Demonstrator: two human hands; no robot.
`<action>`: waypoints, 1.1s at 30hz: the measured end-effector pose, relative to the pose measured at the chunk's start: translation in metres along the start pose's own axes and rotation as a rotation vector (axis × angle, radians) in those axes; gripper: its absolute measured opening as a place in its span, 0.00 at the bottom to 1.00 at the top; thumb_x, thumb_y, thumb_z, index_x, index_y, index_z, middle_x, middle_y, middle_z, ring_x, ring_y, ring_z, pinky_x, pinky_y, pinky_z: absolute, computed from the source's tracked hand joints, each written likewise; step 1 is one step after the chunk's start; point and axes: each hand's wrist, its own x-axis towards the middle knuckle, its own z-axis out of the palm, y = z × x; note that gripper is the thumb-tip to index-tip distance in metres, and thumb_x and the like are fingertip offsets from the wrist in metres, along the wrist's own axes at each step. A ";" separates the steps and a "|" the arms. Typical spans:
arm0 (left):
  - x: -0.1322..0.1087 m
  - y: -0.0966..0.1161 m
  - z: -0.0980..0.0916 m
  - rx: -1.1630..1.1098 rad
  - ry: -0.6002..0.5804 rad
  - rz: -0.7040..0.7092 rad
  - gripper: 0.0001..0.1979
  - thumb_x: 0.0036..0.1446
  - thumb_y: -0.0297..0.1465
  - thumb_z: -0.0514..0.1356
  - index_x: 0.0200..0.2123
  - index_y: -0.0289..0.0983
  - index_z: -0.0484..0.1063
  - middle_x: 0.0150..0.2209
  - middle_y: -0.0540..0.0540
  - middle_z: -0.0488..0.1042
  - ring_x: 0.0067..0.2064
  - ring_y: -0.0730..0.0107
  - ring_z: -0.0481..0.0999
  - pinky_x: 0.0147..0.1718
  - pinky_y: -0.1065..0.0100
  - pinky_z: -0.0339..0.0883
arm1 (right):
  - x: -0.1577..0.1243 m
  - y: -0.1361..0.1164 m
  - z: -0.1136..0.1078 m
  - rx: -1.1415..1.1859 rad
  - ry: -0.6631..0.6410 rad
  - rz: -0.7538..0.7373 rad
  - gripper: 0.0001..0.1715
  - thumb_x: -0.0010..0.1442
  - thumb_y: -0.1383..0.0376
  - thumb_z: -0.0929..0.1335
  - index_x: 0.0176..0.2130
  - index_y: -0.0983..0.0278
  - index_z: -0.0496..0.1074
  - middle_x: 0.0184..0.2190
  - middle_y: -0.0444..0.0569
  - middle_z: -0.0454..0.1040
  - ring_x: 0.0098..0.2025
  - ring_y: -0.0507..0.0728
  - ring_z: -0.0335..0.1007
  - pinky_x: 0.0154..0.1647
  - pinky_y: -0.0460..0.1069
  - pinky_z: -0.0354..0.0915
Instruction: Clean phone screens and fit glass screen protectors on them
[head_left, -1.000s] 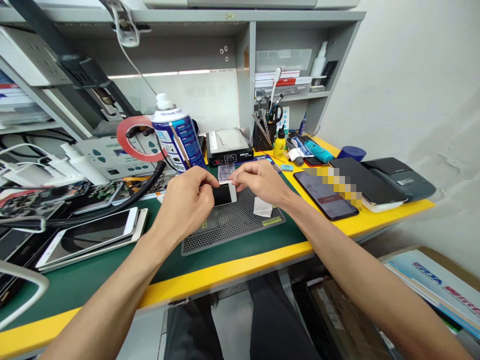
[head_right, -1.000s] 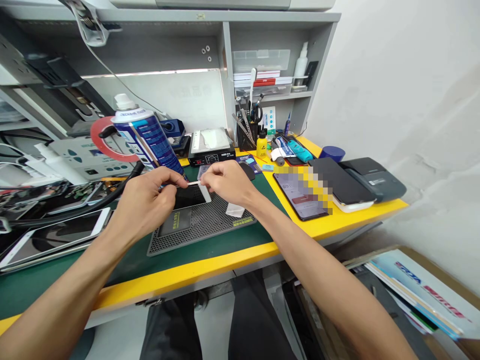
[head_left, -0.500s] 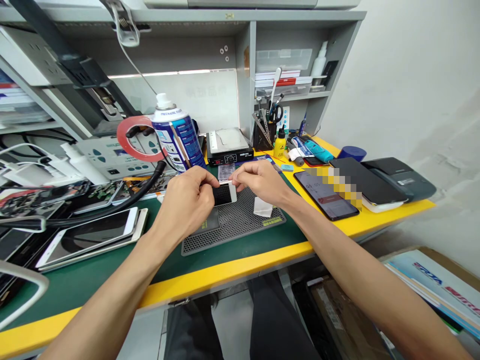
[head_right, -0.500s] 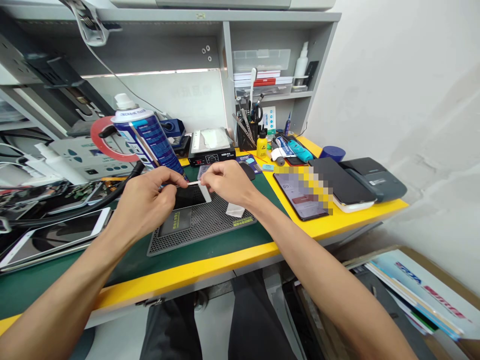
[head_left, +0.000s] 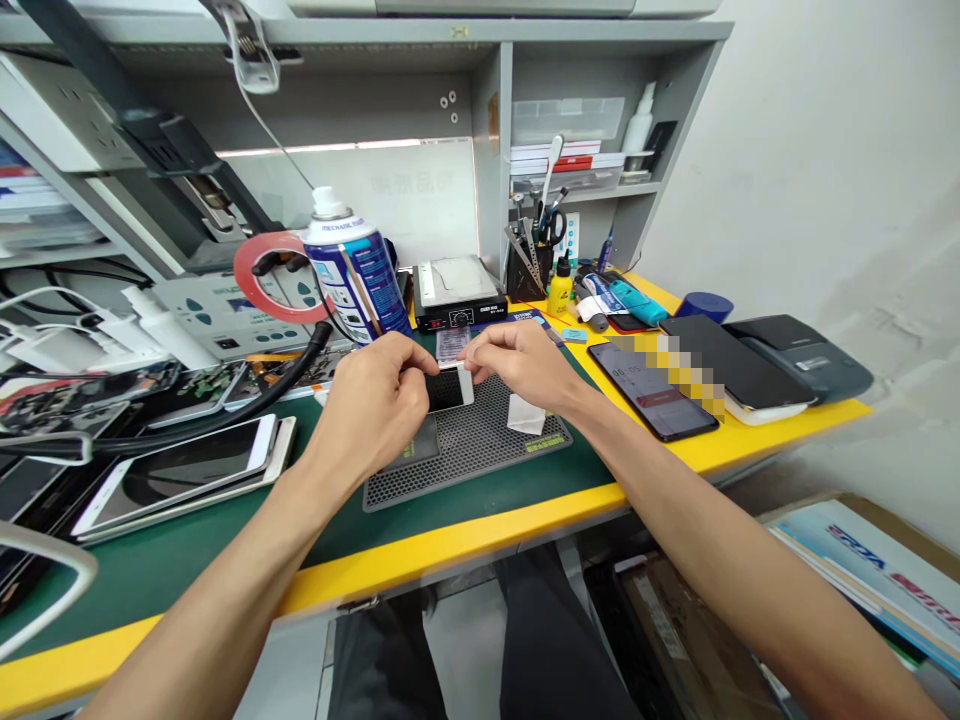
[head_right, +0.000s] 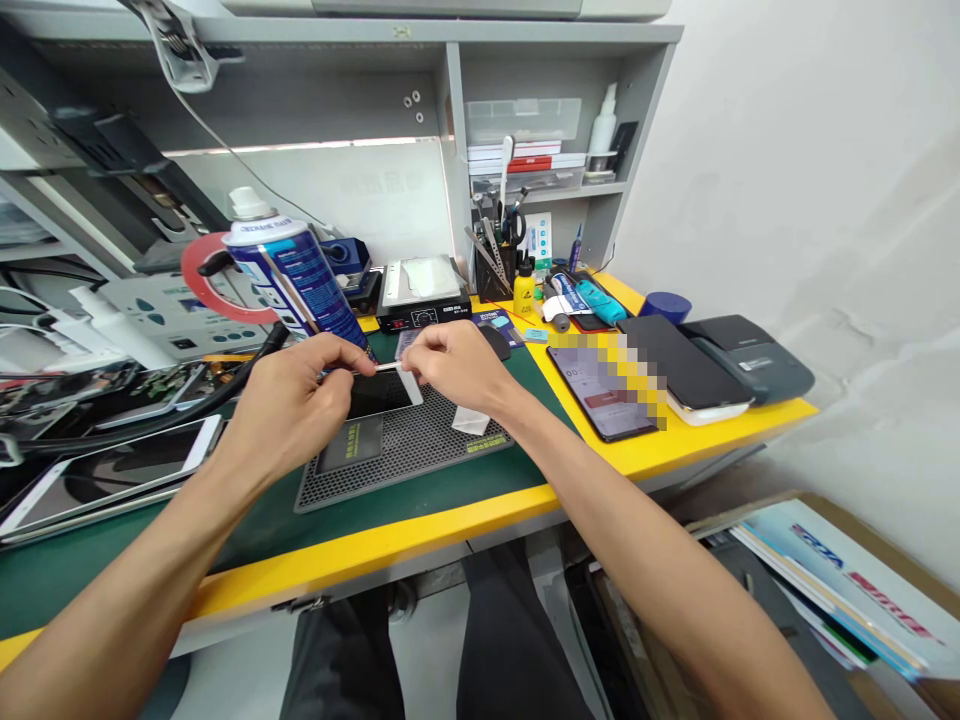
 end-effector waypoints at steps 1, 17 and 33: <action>0.000 0.000 0.000 0.001 -0.002 -0.001 0.15 0.52 0.26 0.50 0.34 0.39 0.76 0.21 0.51 0.72 0.24 0.66 0.69 0.27 0.68 0.61 | 0.000 0.000 0.000 -0.002 -0.001 -0.001 0.11 0.54 0.68 0.66 0.23 0.66 0.75 0.30 0.50 0.79 0.30 0.54 0.75 0.31 0.47 0.70; 0.001 0.000 0.000 -0.001 -0.003 0.000 0.15 0.53 0.26 0.49 0.34 0.39 0.76 0.21 0.51 0.73 0.24 0.65 0.70 0.26 0.67 0.61 | 0.000 0.002 0.001 -0.012 -0.002 0.000 0.11 0.54 0.68 0.66 0.24 0.66 0.75 0.29 0.49 0.79 0.30 0.54 0.74 0.31 0.47 0.69; 0.001 0.000 0.000 0.004 0.002 -0.005 0.15 0.52 0.26 0.49 0.34 0.39 0.76 0.24 0.49 0.75 0.27 0.64 0.72 0.28 0.67 0.64 | 0.001 0.003 0.000 -0.031 -0.008 -0.002 0.11 0.55 0.67 0.65 0.24 0.66 0.75 0.29 0.49 0.79 0.30 0.53 0.73 0.31 0.47 0.67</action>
